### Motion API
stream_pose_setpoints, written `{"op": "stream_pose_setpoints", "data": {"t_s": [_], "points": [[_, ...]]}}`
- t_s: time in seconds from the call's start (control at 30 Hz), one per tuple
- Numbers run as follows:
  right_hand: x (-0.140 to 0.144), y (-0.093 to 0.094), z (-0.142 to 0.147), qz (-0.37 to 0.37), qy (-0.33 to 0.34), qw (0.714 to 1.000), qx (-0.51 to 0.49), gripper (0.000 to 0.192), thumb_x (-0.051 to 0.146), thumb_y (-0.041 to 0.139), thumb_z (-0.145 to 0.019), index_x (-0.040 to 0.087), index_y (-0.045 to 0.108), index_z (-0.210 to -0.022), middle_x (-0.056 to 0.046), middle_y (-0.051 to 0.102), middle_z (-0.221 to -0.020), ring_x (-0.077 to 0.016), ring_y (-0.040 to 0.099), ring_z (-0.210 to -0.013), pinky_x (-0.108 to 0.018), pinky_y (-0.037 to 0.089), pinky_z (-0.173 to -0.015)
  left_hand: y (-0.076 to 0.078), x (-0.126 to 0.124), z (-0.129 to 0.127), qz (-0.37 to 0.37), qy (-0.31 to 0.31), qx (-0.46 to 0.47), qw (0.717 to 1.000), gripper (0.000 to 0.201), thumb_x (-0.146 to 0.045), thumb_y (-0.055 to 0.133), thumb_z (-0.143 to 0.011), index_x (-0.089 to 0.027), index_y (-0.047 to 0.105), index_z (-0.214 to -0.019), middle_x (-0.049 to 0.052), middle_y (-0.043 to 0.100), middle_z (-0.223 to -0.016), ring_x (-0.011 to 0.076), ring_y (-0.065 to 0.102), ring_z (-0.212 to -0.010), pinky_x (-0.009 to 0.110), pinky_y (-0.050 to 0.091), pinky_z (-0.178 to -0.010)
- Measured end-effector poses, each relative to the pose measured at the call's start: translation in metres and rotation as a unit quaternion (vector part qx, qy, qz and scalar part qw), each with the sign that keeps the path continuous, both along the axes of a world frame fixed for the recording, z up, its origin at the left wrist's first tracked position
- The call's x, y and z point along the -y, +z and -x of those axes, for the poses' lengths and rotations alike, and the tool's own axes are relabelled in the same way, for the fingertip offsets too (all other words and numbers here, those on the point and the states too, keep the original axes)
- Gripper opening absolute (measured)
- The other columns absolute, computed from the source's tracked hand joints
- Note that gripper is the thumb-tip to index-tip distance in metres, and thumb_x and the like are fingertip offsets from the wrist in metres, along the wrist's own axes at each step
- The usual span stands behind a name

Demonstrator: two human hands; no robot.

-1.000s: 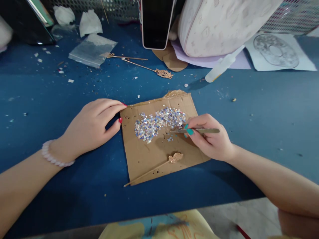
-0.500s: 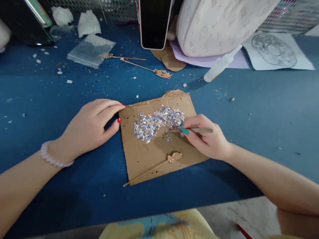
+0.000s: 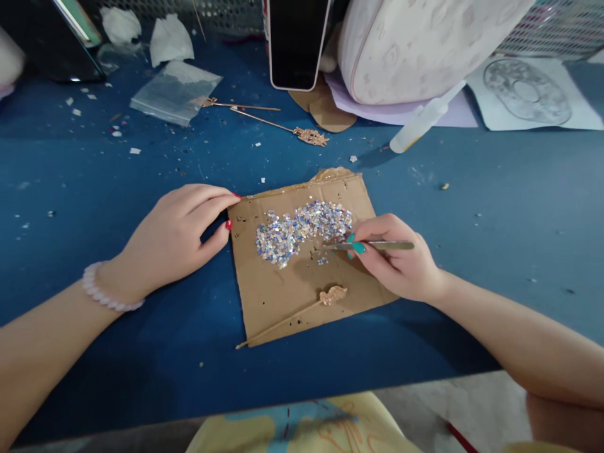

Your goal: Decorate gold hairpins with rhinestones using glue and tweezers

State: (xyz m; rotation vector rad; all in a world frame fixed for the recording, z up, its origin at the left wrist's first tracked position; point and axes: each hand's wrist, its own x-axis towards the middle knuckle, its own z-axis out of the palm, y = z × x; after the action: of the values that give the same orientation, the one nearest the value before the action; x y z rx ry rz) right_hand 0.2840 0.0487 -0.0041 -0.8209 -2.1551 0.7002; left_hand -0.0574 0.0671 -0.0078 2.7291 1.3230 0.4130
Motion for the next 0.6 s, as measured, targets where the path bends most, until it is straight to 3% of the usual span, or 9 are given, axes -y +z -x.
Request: {"op": "stream_pose_setpoints", "data": {"t_s": [0.4, 0.6], "points": [[0.0012, -0.0018, -0.0021, -0.040, 0.007, 0.999, 0.012, 0.019, 0.006, 0.051, -0.087, 0.022, 0.056, -0.096, 0.000, 0.067, -0.081, -0.0111, 0.066, -0.068, -0.023, 0.053, -0.061, -0.0008, -0.0006, -0.0006, -0.003, -0.003, 0.001, 1.000, 0.040, -0.023, 0.050, -0.095, -0.016, 0.056, -0.134, 0.014, 0.063, -0.131, 0.0316, 0.060, -0.120, 0.048, 0.048, -0.105], [0.0009, -0.0024, -0.0013, -0.037, -0.006, 0.999, 0.022, 0.016, 0.008, 0.051, -0.089, 0.022, 0.055, -0.095, 0.001, 0.065, -0.078, -0.0095, 0.062, -0.062, -0.022, 0.050, -0.057, -0.0008, -0.0009, -0.0005, 0.004, 0.001, 0.000, 1.000, 0.041, -0.024, 0.050, -0.094, -0.018, 0.056, -0.134, 0.013, 0.063, -0.131, 0.0316, 0.061, -0.120, 0.049, 0.048, -0.105]]}}
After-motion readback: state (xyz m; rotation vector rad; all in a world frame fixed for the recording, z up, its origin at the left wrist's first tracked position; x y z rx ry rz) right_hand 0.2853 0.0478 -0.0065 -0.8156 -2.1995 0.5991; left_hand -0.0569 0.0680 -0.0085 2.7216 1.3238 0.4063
